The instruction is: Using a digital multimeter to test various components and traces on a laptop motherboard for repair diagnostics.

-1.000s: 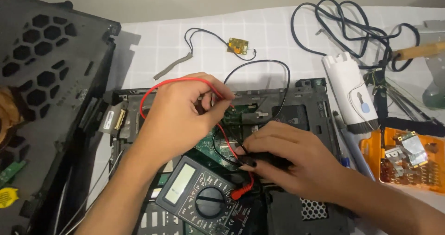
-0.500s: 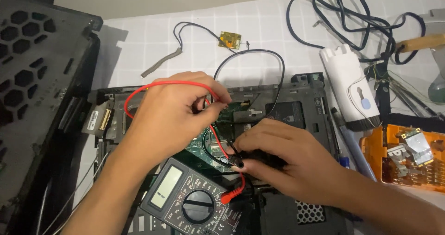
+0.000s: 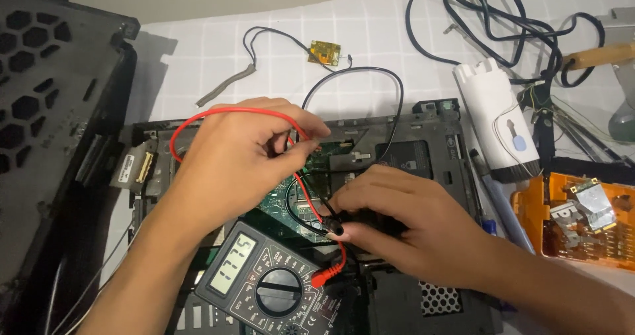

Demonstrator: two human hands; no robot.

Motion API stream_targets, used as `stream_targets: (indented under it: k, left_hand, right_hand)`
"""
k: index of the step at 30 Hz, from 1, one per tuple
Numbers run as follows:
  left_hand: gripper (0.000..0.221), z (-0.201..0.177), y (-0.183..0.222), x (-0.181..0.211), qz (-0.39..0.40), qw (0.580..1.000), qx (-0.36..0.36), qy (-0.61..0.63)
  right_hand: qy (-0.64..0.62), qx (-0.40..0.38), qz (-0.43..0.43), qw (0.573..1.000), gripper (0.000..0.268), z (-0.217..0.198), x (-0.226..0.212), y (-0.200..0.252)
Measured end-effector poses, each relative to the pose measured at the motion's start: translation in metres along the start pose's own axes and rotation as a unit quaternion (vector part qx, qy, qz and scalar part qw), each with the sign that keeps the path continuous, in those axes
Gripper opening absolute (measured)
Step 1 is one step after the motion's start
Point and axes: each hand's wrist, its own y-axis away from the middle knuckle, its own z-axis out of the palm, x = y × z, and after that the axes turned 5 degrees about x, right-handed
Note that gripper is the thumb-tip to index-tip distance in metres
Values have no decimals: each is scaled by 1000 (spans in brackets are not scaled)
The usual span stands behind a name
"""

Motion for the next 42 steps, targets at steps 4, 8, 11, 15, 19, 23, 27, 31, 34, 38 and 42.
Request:
stream_targets:
  k: [4,8,11,15,19,23,27,31,34,38,42]
  left_hand:
    - [44,-1,0,1,-21,1000,-2,6]
    - [43,-1,0,1,-29,1000,-7,10]
    - [44,-1,0,0,-19,1000,-5,13]
    - [43,-2,0,1,-29,999,-11,14]
    - [33,-4,0,8,-93,995,-19,11]
    - [31,-8,4,8,-84,996,2,44]
    - [33,-12,7,5,-92,993,-21,66]
    - [36,-10,7,0,-44,997,-35,59]
    - [16,-8,7,-5,6,999,-30,22]
    - [17,-7,7,-7,50,998,-28,12]
    - [17,-8,7,-5,52,998,-40,-13]
  right_hand:
    - [0,2,0,1000,20,1,1,1]
    - [3,2,0,1000,20,1,2,1]
    - [3,0,3,1000,21,1,1,1]
    - [7,0,9,1000,19,1,1,2]
    - [11,-2,12,1000,21,1,1,2]
    - [3,-9,14,1000,22,-1,-2,0]
    - [-5,-4,10,1000,22,-1,-2,-1]
    - [-11,2,10,1000,21,-1,0,0]
    - [-16,-1,13,1000,20,-2,0,0]
    - [-17,4,10,1000,20,-1,1,0]
    - [-16,0,7,1000,20,-1,1,0]
